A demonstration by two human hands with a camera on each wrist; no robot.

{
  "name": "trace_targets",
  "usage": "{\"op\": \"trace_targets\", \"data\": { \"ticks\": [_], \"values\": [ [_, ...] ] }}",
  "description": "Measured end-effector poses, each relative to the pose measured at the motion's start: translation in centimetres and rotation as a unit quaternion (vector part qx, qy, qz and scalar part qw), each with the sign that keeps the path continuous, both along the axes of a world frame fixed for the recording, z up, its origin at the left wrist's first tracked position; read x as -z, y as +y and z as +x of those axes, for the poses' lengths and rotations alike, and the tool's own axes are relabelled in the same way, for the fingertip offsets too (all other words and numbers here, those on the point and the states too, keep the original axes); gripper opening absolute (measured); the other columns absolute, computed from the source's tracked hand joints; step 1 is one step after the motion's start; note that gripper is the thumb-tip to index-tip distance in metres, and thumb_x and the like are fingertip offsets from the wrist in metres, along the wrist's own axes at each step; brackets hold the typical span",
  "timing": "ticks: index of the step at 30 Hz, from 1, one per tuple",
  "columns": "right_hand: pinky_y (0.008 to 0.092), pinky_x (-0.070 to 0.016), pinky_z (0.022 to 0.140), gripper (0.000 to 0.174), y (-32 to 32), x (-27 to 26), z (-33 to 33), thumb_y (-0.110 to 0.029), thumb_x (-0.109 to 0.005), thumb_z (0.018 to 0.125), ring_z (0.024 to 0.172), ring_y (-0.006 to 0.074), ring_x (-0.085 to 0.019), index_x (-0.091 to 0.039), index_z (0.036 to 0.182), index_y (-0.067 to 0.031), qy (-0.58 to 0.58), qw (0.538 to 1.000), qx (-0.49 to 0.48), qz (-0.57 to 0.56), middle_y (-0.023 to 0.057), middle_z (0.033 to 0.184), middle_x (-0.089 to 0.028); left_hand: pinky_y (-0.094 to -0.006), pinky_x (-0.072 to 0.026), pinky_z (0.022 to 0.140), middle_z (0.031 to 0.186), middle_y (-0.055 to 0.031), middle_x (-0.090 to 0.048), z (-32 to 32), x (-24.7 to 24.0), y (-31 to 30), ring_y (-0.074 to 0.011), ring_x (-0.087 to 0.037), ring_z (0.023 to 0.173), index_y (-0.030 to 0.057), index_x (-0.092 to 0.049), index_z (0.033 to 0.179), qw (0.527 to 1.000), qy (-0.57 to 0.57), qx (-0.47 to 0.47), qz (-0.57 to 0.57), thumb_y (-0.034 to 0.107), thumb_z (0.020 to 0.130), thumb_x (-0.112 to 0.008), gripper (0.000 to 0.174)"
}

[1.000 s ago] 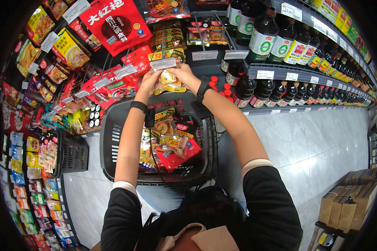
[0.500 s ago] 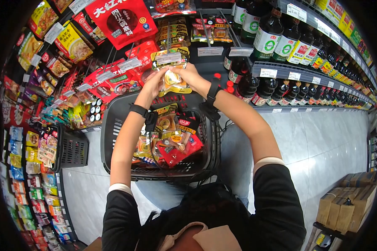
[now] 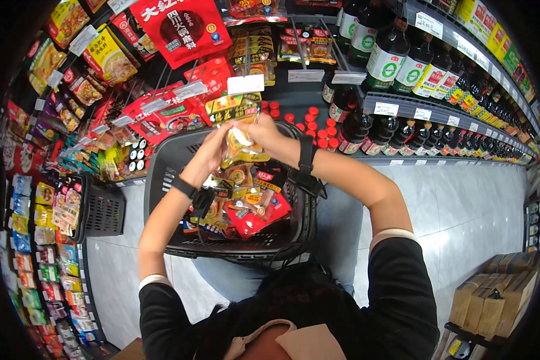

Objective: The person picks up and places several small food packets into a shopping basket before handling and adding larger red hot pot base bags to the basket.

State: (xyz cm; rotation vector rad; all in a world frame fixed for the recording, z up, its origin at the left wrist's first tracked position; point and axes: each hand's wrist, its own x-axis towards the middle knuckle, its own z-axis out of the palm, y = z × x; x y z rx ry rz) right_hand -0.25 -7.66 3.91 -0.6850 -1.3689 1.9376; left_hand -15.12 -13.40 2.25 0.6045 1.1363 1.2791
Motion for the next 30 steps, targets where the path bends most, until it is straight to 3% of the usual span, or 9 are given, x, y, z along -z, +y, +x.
{"op": "trace_targets", "data": {
  "ticks": [3, 5, 7, 16, 17, 20, 24, 27, 30],
  "values": [
    [0.0236, -0.0475, 0.057, 0.023, -2.0, 0.9, -0.8, -0.01, -0.061, 0.079, 0.072, 0.011, -0.06, -0.057, 0.1, -0.0011, -0.018, 0.999, -0.014, -0.035, 0.0061, 0.089, -0.063, -0.0248, -0.0514, 0.064, 0.091, -0.0017, -0.059, 0.0, -0.2, -3.1, -0.0113, -0.06, 0.078, 0.0079, -0.051, 0.106, 0.999, 0.003, -0.012, -0.052, 0.033, 0.083, -0.056, 0.034],
    [0.0265, -0.0482, 0.069, 0.025, -3.3, 1.7, -1.4, -0.01, -0.061, 0.079, 0.081, 0.0133, -0.06, -0.056, 0.101, 0.0003, -0.024, 0.999, -0.01, -0.039, 0.0079, 0.093, -0.062, -0.0249, -0.0511, 0.065, 0.092, -0.0008, -0.059, 0.1, -1.3, -5.4, -0.0113, -0.06, 0.077, 0.0078, -0.051, 0.107, 0.998, 0.007, -0.009, -0.067, 0.034, 0.083, -0.055, 0.035],
    [0.0272, -0.0479, 0.071, 0.026, -5.0, 1.3, -1.8, -0.011, -0.06, 0.079, 0.084, 0.0136, -0.059, -0.056, 0.102, -0.0002, -0.013, 0.997, -0.042, -0.066, 0.0079, 0.095, -0.062, -0.0248, -0.0499, 0.068, 0.09, -0.0006, -0.06, -0.6, -0.9, -7.1, -0.0115, -0.059, 0.079, 0.0069, -0.053, 0.105, 0.996, 0.016, -0.024, -0.086, 0.035, 0.083, -0.055, 0.035],
    [0.0292, -0.0484, 0.067, 0.023, -9.2, 3.2, -7.5, -0.008, -0.055, 0.08, 0.079, 0.0156, -0.059, -0.055, 0.101, 0.0004, -0.064, 0.979, -0.124, -0.148, 0.009, 0.091, -0.06, -0.0284, -0.0496, 0.069, 0.094, -0.0095, -0.06, -6.0, -0.5, -11.0, -0.0159, -0.06, 0.08, -0.0013, -0.052, 0.105, 0.986, 0.109, -0.027, -0.127, 0.029, 0.087, -0.051, 0.035],
    [0.0299, -0.0484, 0.07, 0.025, -9.5, 3.0, -8.0, -0.007, -0.052, 0.082, 0.08, 0.016, -0.059, -0.052, 0.106, 0.0003, -0.09, 0.975, -0.136, -0.153, 0.0088, 0.091, -0.06, -0.028, -0.0494, 0.068, 0.094, -0.0098, -0.06, -6.9, 0.6, -10.8, -0.016, -0.06, 0.079, -0.0017, -0.052, 0.104, 0.976, 0.142, -0.021, -0.162, 0.029, 0.087, -0.051, 0.035],
    [0.0339, -0.0494, 0.053, 0.02, -9.5, 6.4, -10.6, -0.001, -0.051, 0.077, 0.071, 0.0199, -0.061, -0.054, 0.095, 0.0036, -0.19, 0.962, -0.15, -0.124, 0.0122, 0.083, -0.058, -0.031, -0.0495, 0.067, 0.097, -0.0115, -0.058, -9.9, 5.2, -9.8, -0.0184, -0.059, 0.081, -0.0042, -0.05, 0.106, 0.941, 0.218, -0.017, -0.259, 0.036, 0.086, -0.052, 0.045],
    [0.0369, -0.0494, 0.053, 0.021, -9.6, 7.5, -10.9, 0.001, -0.046, 0.076, 0.072, 0.0233, -0.06, -0.051, 0.096, 0.0054, -0.169, 0.963, -0.139, -0.157, 0.0147, 0.085, -0.057, -0.0364, -0.048, 0.07, 0.103, -0.0109, -0.056, -11.7, 6.8, -8.0, -0.0209, -0.056, 0.089, -0.0011, -0.052, 0.107, 0.881, 0.306, 0.054, -0.356, 0.044, 0.083, -0.053, 0.051],
    [0.0363, -0.0501, 0.054, 0.023, -9.6, 8.2, -9.9, -0.002, -0.048, 0.076, 0.075, 0.0237, -0.059, -0.051, 0.098, 0.0044, -0.12, 0.959, -0.194, -0.17, 0.0148, 0.089, -0.056, -0.0403, -0.0466, 0.075, 0.11, -0.012, -0.052, -12.2, 7.0, -7.1, -0.024, -0.051, 0.097, 0.0009, -0.051, 0.111, 0.828, 0.382, 0.12, -0.393, 0.053, 0.08, -0.052, 0.061],
    [0.037, -0.0525, 0.061, 0.044, -8.4, 11.7, -11.2, -0.021, -0.061, 0.072, 0.084, 0.0266, -0.059, -0.048, 0.106, 0.004, -0.262, 0.926, -0.248, -0.11, 0.0167, 0.09, -0.057, -0.0432, -0.0475, 0.077, 0.115, -0.013, -0.049, -12.3, 7.0, -6.0, -0.0261, -0.048, 0.104, 0.0, -0.049, 0.113, 0.786, 0.409, 0.161, -0.435, 0.056, 0.078, -0.052, 0.066]
  ]
}}
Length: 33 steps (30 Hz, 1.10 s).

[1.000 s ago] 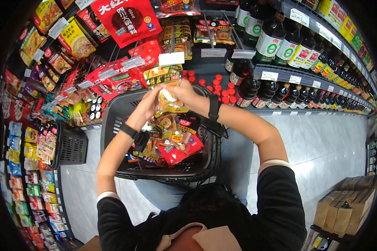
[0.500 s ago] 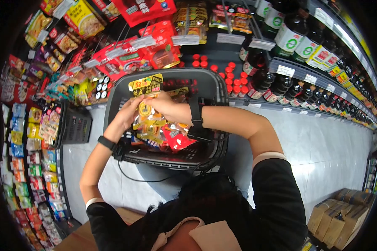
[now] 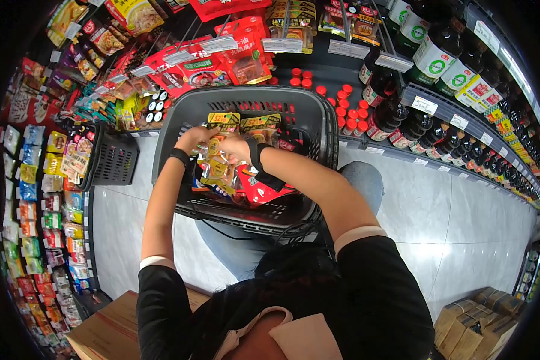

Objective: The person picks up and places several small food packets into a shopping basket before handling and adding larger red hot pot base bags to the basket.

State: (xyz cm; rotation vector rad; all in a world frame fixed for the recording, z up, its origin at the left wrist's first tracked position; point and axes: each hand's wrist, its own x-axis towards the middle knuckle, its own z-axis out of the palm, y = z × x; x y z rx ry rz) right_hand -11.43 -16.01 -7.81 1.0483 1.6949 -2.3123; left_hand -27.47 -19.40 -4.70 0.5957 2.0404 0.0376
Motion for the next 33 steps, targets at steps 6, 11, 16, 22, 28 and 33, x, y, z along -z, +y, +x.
{"op": "trace_targets", "data": {
  "ticks": [6, 11, 16, 22, 28, 33],
  "values": [
    [0.0386, -0.0527, 0.064, 0.056, 3.0, 1.4, -0.2, -0.03, -0.069, 0.068, 0.083, 0.0286, -0.058, -0.049, 0.11, 0.0016, -0.082, 0.989, -0.121, 0.023, 0.0217, 0.097, -0.055, -0.0425, -0.0498, 0.074, 0.112, -0.0116, -0.051, 0.7, -0.2, -1.4, -0.0251, -0.051, 0.1, 0.0016, -0.047, 0.114, 0.998, -0.015, -0.054, 0.03, 0.057, 0.073, -0.057, 0.07],
    [0.0418, -0.0532, 0.066, 0.056, 3.9, 1.6, -0.1, -0.028, -0.07, 0.068, 0.082, 0.0315, -0.06, -0.05, 0.109, 0.0047, -0.073, 0.987, -0.145, -0.001, 0.0252, 0.104, -0.055, -0.0375, -0.0527, 0.065, 0.106, -0.0162, -0.057, -0.2, 1.2, -0.8, -0.023, -0.061, 0.08, 0.0012, -0.052, 0.11, 0.998, 0.025, -0.008, -0.057, 0.066, 0.075, -0.044, 0.074],
    [0.0376, -0.0544, 0.059, 0.045, 3.3, 1.1, 0.3, -0.026, -0.071, 0.069, 0.073, 0.0285, -0.062, -0.057, 0.093, 0.0089, -0.093, 0.987, -0.11, 0.065, 0.0216, 0.084, -0.061, -0.0385, -0.048, 0.074, 0.107, -0.017, -0.058, 2.0, -0.8, -0.9, -0.0259, -0.057, 0.092, 0.0014, -0.057, 0.107, 0.985, 0.153, 0.045, -0.061, 0.065, 0.074, -0.047, 0.073],
    [0.0324, -0.0508, 0.056, 0.044, 2.7, -1.3, 0.6, -0.037, -0.067, 0.07, 0.064, 0.021, -0.063, -0.061, 0.088, 0.0027, -0.17, 0.935, -0.163, 0.265, 0.0142, 0.072, -0.064, -0.0459, -0.0426, 0.082, 0.112, -0.0101, -0.057, 3.2, -1.5, 1.9, -0.0261, -0.055, 0.102, 0.0127, -0.059, 0.108, 0.942, 0.258, 0.13, -0.171, 0.063, 0.077, -0.046, 0.061],
    [0.0348, -0.0446, 0.048, 0.051, 4.0, -0.3, -0.9, -0.047, -0.065, 0.066, 0.054, 0.0196, -0.057, -0.06, 0.082, 0.0014, -0.101, 0.892, -0.257, 0.359, 0.0118, 0.065, -0.059, -0.0399, -0.0478, 0.076, 0.102, -0.0115, -0.061, 5.4, -3.4, 6.4, -0.0265, -0.059, 0.094, 0.0082, -0.065, 0.095, 0.901, 0.303, 0.277, -0.138, 0.03, 0.075, -0.061, 0.03],
    [0.0287, -0.045, 0.044, 0.038, 9.6, -3.9, 0.9, -0.039, -0.064, 0.071, 0.05, 0.015, -0.052, -0.058, 0.083, -0.0033, -0.024, 0.921, -0.231, 0.312, 0.0055, 0.063, -0.055, -0.0342, -0.0492, 0.065, 0.085, -0.0183, -0.063, 5.8, -5.3, 11.3, -0.024, -0.063, 0.077, -0.0022, -0.063, 0.085, 0.955, 0.167, 0.242, 0.028, 0.023, 0.076, -0.057, 0.028]
  ]
}}
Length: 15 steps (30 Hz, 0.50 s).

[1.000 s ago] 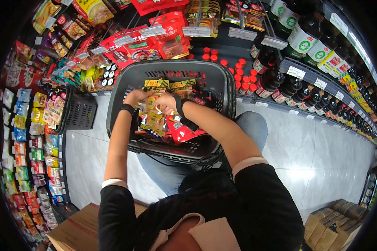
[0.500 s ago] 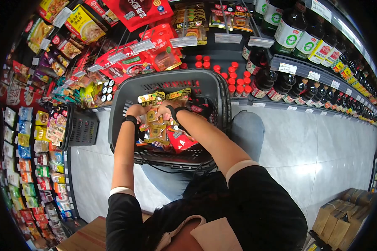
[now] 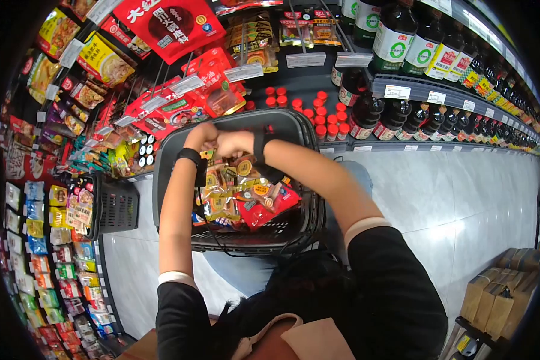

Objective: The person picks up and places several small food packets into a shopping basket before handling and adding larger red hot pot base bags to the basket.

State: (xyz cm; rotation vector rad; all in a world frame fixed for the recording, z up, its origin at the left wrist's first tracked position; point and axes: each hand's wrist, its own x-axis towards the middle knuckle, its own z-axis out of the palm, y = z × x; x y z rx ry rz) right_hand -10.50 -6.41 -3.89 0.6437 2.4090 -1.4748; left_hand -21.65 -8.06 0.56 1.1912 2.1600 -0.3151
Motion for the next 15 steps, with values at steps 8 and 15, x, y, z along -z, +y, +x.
{"op": "trace_targets", "data": {
  "ticks": [8, 15],
  "values": [
    [0.0269, -0.0499, 0.067, 0.027, 8.1, -6.5, 9.6, -0.03, -0.052, 0.085, 0.073, 0.0151, -0.057, -0.056, 0.097, -0.0056, 0.118, 0.922, 0.278, -0.244, 0.0064, 0.087, -0.059, -0.0262, -0.0457, 0.064, 0.091, -0.0056, -0.058, 2.8, -0.9, 6.4, -0.0143, -0.056, 0.074, 0.0009, -0.055, 0.1, 0.834, -0.447, -0.119, 0.301, 0.015, 0.083, -0.053, 0.023],
    [0.0333, -0.0452, 0.072, 0.032, 13.2, -3.1, 10.8, -0.026, -0.056, 0.082, 0.077, 0.0172, -0.049, -0.047, 0.104, -0.0054, 0.137, 0.856, 0.43, -0.251, 0.0081, 0.094, -0.052, -0.0306, -0.0465, 0.074, 0.103, -0.0147, -0.057, 2.8, 0.9, 13.0, -0.0229, -0.056, 0.093, -0.0003, -0.047, 0.107, 0.828, -0.207, -0.058, 0.518, 0.012, 0.079, -0.058, 0.032]
  ]
}}
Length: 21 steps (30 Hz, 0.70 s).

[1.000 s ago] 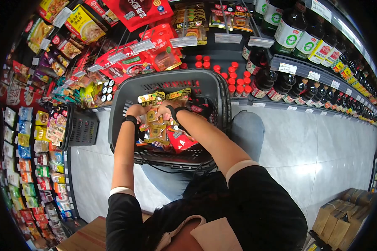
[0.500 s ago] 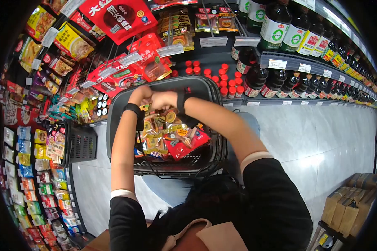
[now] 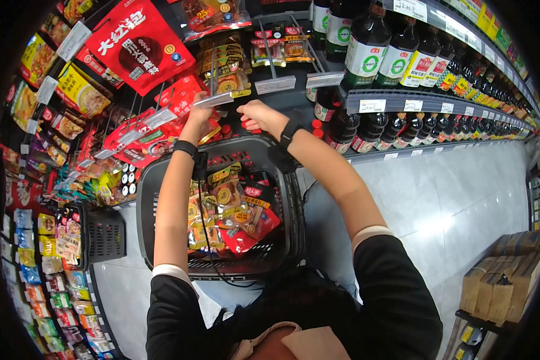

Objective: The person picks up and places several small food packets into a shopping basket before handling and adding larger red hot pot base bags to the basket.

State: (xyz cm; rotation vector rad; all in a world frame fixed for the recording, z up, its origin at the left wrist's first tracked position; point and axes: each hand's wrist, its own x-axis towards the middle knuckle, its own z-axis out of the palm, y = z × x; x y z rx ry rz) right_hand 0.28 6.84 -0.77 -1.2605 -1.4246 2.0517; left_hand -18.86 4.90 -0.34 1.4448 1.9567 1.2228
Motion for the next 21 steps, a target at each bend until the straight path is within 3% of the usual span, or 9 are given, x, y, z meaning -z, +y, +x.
{"op": "trace_targets", "data": {
  "ticks": [1, 5, 7, 10, 13, 16, 19, 20, 21],
  "values": [
    [0.0345, -0.0447, 0.073, 0.036, 0.3, -0.1, -0.2, -0.028, -0.057, 0.081, 0.081, 0.0187, -0.049, -0.045, 0.106, -0.0053, -0.022, 0.999, 0.022, 0.03, 0.0091, 0.097, -0.051, -0.0312, -0.0459, 0.077, 0.106, -0.0165, -0.056, -1.0, 1.7, 0.8, -0.0245, -0.055, 0.096, -0.0006, -0.045, 0.11, 0.993, 0.09, -0.043, 0.061, 0.011, 0.078, -0.059, 0.037],
    [0.0422, -0.0418, 0.081, 0.059, 1.5, -0.5, -1.7, -0.028, -0.065, 0.071, 0.098, 0.029, -0.049, -0.038, 0.118, -0.0031, -0.044, 0.967, 0.134, 0.211, 0.0163, 0.11, -0.049, -0.0319, -0.0327, 0.097, 0.126, -0.0217, -0.038, -2.7, 5.9, 4.9, -0.0264, -0.039, 0.118, -0.0014, -0.032, 0.123, 0.988, -0.065, -0.048, 0.132, -0.007, 0.071, -0.059, 0.059],
    [0.0401, -0.0385, 0.087, 0.069, 5.2, 4.5, -4.3, -0.029, -0.068, 0.068, 0.102, 0.0293, -0.047, -0.033, 0.121, -0.0039, -0.091, 0.899, 0.225, 0.364, 0.0182, 0.113, -0.047, -0.0331, -0.0304, 0.099, 0.13, -0.0202, -0.035, -3.1, 6.5, 5.9, -0.0262, -0.036, 0.12, -0.0005, -0.03, 0.125, 0.973, -0.174, 0.001, 0.149, 0.002, 0.077, -0.057, 0.056],
    [0.0351, -0.0354, 0.092, 0.084, 5.8, 3.1, -4.1, -0.029, -0.076, 0.061, 0.111, 0.0308, -0.043, -0.028, 0.124, -0.0002, -0.006, 0.911, 0.224, 0.348, 0.0221, 0.12, -0.042, -0.0347, -0.0292, 0.1, 0.133, -0.0183, -0.032, -3.2, 7.1, 6.3, -0.0264, -0.033, 0.122, 0.0003, -0.028, 0.127, 0.943, -0.293, 0.056, 0.149, 0.019, 0.085, -0.049, 0.05],
    [0.0334, -0.0366, 0.091, 0.09, 7.1, 3.1, -4.6, -0.032, -0.08, 0.055, 0.112, 0.0293, -0.042, -0.029, 0.124, -0.0008, 0.03, 0.915, 0.22, 0.337, 0.0218, 0.12, -0.042, -0.0337, -0.0446, 0.081, 0.119, -0.013, -0.045, -3.1, 6.6, 6.3, -0.0239, -0.052, 0.098, 0.0004, -0.033, 0.121, 0.949, -0.291, 0.063, 0.102, 0.038, 0.089, -0.037, 0.049],
    [0.0324, -0.0415, 0.083, 0.084, 7.2, 2.3, -4.1, -0.034, -0.079, 0.057, 0.102, 0.0268, -0.049, -0.036, 0.119, 0.0008, -0.085, 0.905, 0.206, 0.362, 0.02, 0.111, -0.048, -0.0282, -0.0478, 0.053, 0.088, -0.008, -0.056, 0.2, 4.1, 4.0, -0.0143, -0.056, 0.062, -0.0017, -0.043, 0.108, 0.986, -0.111, 0.01, 0.124, 0.023, 0.079, -0.063, 0.043],
    [0.0277, -0.0447, 0.07, 0.06, 8.1, 2.8, -3.7, -0.034, -0.078, 0.061, 0.082, 0.0193, -0.056, -0.051, 0.102, 0.001, -0.002, 0.92, 0.174, 0.352, 0.015, 0.095, -0.056, -0.0256, -0.0472, 0.055, 0.084, -0.0089, -0.057, 1.0, 1.2, 2.7, -0.013, -0.057, 0.068, -0.0034, -0.046, 0.103, 0.973, -0.214, 0.083, 0.022, 0.016, 0.071, -0.072, 0.046],
    [0.0261, -0.0457, 0.066, 0.053, 8.4, 3.0, -3.5, -0.034, -0.077, 0.062, 0.075, 0.0168, -0.058, -0.056, 0.096, 0.0011, 0.025, 0.923, 0.163, 0.348, 0.0133, 0.09, -0.058, -0.0241, -0.0471, 0.056, 0.083, -0.0074, -0.059, 1.5, 2.7, 3.4, -0.0117, -0.057, 0.067, -0.0032, -0.048, 0.1, 0.986, -0.147, 0.0, 0.081, 0.02, 0.073, -0.07, 0.041],
    [0.0257, -0.0457, 0.066, 0.052, 8.2, 2.8, -3.3, -0.034, -0.077, 0.062, 0.076, 0.0157, -0.058, -0.057, 0.095, 0.0009, 0.02, 0.932, 0.144, 0.332, 0.0129, 0.09, -0.059, -0.0239, -0.0472, 0.057, 0.083, -0.0069, -0.059, 1.4, 2.9, 3.3, -0.0116, -0.057, 0.066, -0.0029, -0.048, 0.1, 0.978, -0.186, 0.016, 0.089, 0.02, 0.074, -0.07, 0.041]
  ]
}}
